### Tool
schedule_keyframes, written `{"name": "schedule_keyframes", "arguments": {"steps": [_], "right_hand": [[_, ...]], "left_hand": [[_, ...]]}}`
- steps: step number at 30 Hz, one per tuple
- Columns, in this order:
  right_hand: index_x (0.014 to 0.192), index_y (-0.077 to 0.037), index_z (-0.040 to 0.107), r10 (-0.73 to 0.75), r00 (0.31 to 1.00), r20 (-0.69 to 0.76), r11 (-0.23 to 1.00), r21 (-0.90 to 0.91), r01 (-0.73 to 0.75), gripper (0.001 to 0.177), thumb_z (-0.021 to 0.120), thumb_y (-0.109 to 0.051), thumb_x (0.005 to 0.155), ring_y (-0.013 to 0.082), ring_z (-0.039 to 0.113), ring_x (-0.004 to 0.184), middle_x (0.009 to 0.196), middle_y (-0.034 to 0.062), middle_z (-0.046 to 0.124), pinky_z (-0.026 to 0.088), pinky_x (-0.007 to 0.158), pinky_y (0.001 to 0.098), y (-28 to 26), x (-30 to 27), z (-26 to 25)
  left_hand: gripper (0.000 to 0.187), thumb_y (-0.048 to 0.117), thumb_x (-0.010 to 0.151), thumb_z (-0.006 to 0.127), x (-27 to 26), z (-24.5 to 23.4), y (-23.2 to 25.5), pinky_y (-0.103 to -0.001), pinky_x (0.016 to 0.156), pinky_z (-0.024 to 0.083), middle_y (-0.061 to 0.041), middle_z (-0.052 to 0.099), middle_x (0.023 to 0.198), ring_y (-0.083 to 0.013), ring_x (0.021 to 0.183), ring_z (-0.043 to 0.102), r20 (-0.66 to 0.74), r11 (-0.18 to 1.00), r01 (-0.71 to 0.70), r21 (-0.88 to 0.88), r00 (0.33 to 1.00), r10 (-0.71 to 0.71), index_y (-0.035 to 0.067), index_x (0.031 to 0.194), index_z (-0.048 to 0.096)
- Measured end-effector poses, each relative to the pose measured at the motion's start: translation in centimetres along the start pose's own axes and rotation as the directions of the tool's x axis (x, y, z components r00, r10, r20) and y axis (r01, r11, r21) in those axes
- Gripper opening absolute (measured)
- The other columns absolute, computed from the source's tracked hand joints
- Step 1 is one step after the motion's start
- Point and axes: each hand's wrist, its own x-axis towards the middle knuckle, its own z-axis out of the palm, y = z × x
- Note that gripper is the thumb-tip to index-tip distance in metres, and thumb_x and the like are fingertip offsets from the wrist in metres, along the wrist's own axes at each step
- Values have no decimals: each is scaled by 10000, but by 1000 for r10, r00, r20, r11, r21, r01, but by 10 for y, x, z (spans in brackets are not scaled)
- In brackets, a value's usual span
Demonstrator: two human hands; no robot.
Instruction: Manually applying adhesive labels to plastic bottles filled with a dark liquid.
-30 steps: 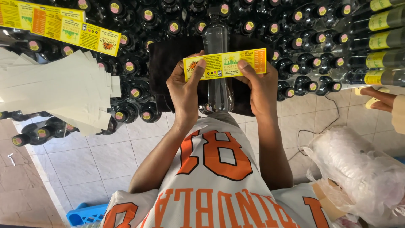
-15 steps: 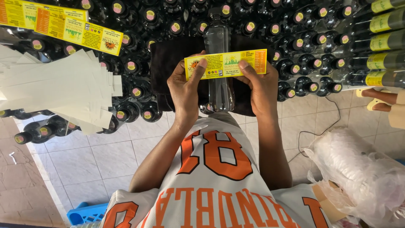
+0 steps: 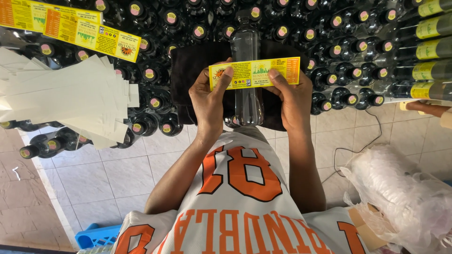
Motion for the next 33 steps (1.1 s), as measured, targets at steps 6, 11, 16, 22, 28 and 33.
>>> {"name": "schedule_keyframes", "arguments": {"steps": [6, 11, 16, 22, 28, 33], "right_hand": [[1134, -65, 755, 2, 1000, -2, 1000, -3, -2, 336, 918, -290, 945, 300, 818, 1066, 1087, 140, 801, 730, 929, 444, -1, -1, 2], [1180, -50, 746, -21, 1000, -5, 997, -78, 21, 373, 908, -313, 970, 345, 807, 1084, 1110, 175, 786, 723, 912, 455, 5, 0, 1], [1209, -17, 721, -63, 998, -9, 972, -226, 60, 370, 857, -311, 1030, 382, 788, 1097, 1108, 221, 764, 724, 866, 441, -1, -8, 9], [1242, -20, 699, -89, 996, 4, 968, -237, 88, 397, 824, -342, 1044, 365, 777, 1120, 1127, 196, 752, 730, 845, 413, 1, -10, 8], [1431, -14, 613, -130, 985, 115, 976, 187, 107, 694, 854, -454, 951, 241, 719, 1212, 1192, 114, 706, 659, 1046, 440, -38, -45, 18], [1650, -12, 426, -169, 917, 362, 984, 9, 178, 1032, 991, -166, 801, 124, 697, 977, 1385, 172, 679, 672, 923, 347, -1, -43, 13]], "left_hand": [[248, 301, 985, 870, 0, 0, 1, -498, 1130, 538, -154, 827, 1149, -211, 1112, 759, 7, 1000, -13, 0, 1000, 13, 80, 1000, 756], [227, 269, 1001, 852, 1, -2, -12, -437, 1048, 578, -146, 823, 1164, -196, 1097, 763, -1, 997, -50, 55, 999, 50, 71, 998, 741], [187, 215, 1022, 833, 6, -2, -34, -351, 943, 624, -133, 818, 1190, -216, 1096, 789, -32, 985, -118, 126, 992, 123, 66, 1003, 721], [197, 171, 1016, 834, 5, 2, -30, -335, 899, 634, -168, 796, 1231, -272, 1138, 783, -60, 993, -117, -21, 991, 116, 27, 990, 703], [209, 145, 1004, 845, -1, 21, 14, -329, 903, 656, -164, 770, 1247, -365, 1232, 759, -61, 953, -211, -215, 977, 203, 26, 949, 683], [181, 58, 928, 891, -13, 33, 48, -530, 1135, 580, -212, 726, 1264, -457, 1295, 712, 169, 899, -361, -250, 897, 408, -29, 902, 734]]}}
